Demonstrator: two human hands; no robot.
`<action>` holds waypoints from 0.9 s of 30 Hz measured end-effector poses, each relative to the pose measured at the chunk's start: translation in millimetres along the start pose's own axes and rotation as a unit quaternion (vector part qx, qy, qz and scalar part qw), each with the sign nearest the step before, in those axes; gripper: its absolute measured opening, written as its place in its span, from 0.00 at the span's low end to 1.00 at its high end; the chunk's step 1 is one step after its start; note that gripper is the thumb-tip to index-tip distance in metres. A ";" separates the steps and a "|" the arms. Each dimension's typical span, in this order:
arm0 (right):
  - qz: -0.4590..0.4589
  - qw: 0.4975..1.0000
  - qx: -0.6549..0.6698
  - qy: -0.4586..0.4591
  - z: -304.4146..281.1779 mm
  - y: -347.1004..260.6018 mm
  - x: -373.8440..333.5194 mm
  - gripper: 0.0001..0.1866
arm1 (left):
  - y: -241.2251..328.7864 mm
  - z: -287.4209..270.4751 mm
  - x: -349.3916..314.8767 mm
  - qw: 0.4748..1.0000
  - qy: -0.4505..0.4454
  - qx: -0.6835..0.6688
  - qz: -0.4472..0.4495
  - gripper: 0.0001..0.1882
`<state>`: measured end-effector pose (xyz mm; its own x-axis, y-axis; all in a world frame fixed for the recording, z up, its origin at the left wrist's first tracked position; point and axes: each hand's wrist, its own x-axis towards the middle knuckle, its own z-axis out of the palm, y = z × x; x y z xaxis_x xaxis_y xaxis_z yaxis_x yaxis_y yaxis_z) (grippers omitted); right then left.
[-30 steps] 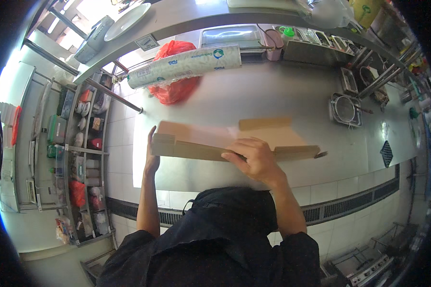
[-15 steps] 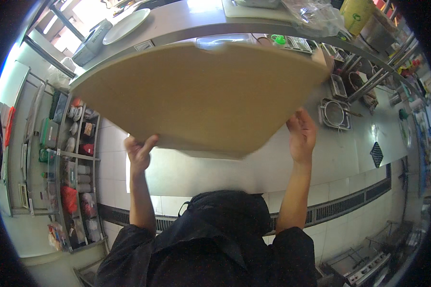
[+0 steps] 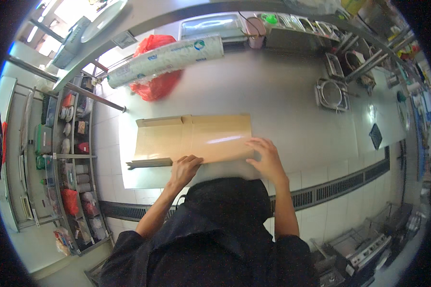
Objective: The person retrieves a flat cardboard box from a shelf and places it on a stainless steel counter. They then fold the flaps and tabs to assemble the box into a three-dimensional container.
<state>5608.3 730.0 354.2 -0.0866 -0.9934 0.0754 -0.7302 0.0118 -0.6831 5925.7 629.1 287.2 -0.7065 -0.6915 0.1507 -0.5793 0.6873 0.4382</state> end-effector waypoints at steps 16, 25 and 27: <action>0.087 0.983 -0.088 -0.137 79.4 95.6 -20.1 0.09 | -11.5 95.0 -0.5 0.982 -0.182 0.021 0.049 0.03; 0.101 0.991 -0.049 -0.076 85.6 135.7 3.8 0.32 | -5.3 93.9 -11.8 0.981 -0.185 0.026 0.050 0.05; 0.071 0.991 -0.109 -0.009 93.6 143.7 3.2 0.37 | -8.4 99.6 -10.2 0.983 -0.173 0.027 0.047 0.06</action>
<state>5566.6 717.8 188.3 -0.1888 -0.9817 -0.0257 -0.8410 0.1751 -0.5119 5897.3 652.5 193.7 -0.8491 -0.5128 -0.1265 -0.5181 0.7621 0.3883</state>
